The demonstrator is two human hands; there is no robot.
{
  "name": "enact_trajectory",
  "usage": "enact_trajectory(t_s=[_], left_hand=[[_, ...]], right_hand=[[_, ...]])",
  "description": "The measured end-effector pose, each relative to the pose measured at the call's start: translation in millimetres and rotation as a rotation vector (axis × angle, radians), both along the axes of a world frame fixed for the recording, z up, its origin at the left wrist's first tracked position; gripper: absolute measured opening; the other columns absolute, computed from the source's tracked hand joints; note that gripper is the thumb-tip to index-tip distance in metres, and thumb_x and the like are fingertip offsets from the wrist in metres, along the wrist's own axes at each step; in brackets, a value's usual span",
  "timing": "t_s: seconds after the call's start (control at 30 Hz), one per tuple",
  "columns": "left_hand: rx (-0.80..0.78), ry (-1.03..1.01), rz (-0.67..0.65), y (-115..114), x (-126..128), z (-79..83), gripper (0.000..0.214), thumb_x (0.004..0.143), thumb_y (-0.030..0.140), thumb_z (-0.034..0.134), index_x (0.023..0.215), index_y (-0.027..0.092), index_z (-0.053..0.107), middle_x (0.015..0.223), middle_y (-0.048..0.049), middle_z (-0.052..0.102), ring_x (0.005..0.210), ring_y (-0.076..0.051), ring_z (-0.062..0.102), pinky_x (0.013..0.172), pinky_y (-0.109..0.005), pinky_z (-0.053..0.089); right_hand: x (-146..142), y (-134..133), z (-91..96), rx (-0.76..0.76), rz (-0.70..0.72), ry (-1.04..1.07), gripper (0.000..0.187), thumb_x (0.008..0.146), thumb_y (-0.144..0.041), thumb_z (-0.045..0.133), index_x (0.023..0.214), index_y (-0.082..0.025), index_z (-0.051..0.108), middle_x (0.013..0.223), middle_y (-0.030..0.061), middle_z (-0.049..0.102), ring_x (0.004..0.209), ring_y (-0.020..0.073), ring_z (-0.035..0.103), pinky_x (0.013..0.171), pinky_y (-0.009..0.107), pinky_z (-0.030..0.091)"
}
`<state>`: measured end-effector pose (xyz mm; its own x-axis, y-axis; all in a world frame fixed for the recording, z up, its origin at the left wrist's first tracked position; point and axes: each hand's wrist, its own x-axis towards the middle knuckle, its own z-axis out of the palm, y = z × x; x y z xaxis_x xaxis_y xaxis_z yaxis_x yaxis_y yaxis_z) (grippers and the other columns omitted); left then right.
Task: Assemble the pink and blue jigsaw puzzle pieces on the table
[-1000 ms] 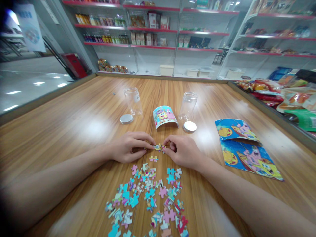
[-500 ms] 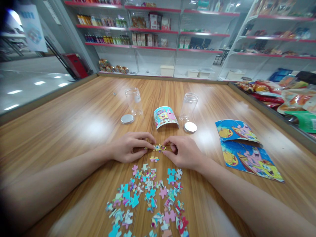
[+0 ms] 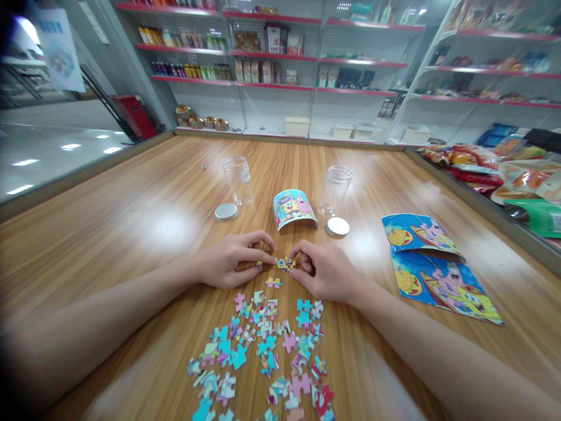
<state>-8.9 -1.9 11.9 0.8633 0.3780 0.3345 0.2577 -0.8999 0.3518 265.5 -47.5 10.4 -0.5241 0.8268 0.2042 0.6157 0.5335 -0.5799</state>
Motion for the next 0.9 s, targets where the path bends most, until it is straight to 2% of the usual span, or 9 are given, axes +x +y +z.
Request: enact_trajectory(t_s=[0.13, 0.3, 0.57, 0.8, 0.9], left_hand=[[0.014, -0.002, -0.016, -0.5, 1.1, 1.5, 0.033, 0.089, 0.018, 0.055, 0.119, 0.021, 0.068, 0.127, -0.0102, 0.057, 0.104, -0.019, 0.064, 0.09, -0.033, 0.055], [0.069, 0.031, -0.023, -1.1, 2.0, 2.3, 0.044, 0.088, 0.018, 0.056, 0.132, 0.024, 0.061, 0.135, -0.0119, 0.052, 0.112, -0.022, 0.062, 0.092, -0.035, 0.056], [0.08, 0.045, -0.017, -2.4, 2.2, 1.7, 0.039, 0.093, 0.022, 0.055, 0.13, 0.025, 0.064, 0.138, -0.011, 0.052, 0.116, -0.023, 0.061, 0.097, -0.037, 0.055], [0.082, 0.016, -0.016, -1.0, 3.1, -0.1, 0.037, 0.093, 0.023, 0.055, 0.129, 0.023, 0.064, 0.134, -0.0124, 0.054, 0.112, -0.022, 0.062, 0.092, -0.036, 0.057], [0.08, -0.147, -0.016, -7.8, -3.1, 2.0, 0.034, 0.095, 0.022, 0.054, 0.128, 0.02, 0.062, 0.119, -0.0122, 0.063, 0.098, -0.018, 0.065, 0.082, -0.032, 0.058]], right_hand=[[-0.6, 0.0, -0.7, 0.012, 0.003, 0.008, 0.02, 0.087, -0.026, 0.066, 0.106, -0.02, 0.061, 0.065, -0.0056, 0.049, 0.055, 0.0103, 0.047, 0.055, 0.024, 0.032], [-0.2, 0.8, -0.8, 0.019, 0.003, 0.003, 0.02, 0.087, -0.027, 0.066, 0.105, -0.02, 0.061, 0.064, -0.0053, 0.049, 0.055, 0.0106, 0.047, 0.055, 0.024, 0.033], [0.8, 0.1, -0.5, 0.015, 0.031, 0.005, 0.019, 0.088, -0.027, 0.066, 0.105, -0.02, 0.061, 0.064, -0.0053, 0.05, 0.055, 0.0102, 0.046, 0.054, 0.024, 0.033], [0.6, -0.1, 0.0, 0.017, 0.047, -0.003, 0.02, 0.089, -0.029, 0.066, 0.106, -0.02, 0.062, 0.063, -0.0058, 0.049, 0.054, 0.0099, 0.045, 0.054, 0.024, 0.033], [0.8, 0.3, 0.5, 0.016, 0.051, -0.003, 0.021, 0.088, -0.027, 0.067, 0.108, -0.02, 0.062, 0.064, -0.0061, 0.05, 0.054, 0.0098, 0.046, 0.055, 0.024, 0.034]])
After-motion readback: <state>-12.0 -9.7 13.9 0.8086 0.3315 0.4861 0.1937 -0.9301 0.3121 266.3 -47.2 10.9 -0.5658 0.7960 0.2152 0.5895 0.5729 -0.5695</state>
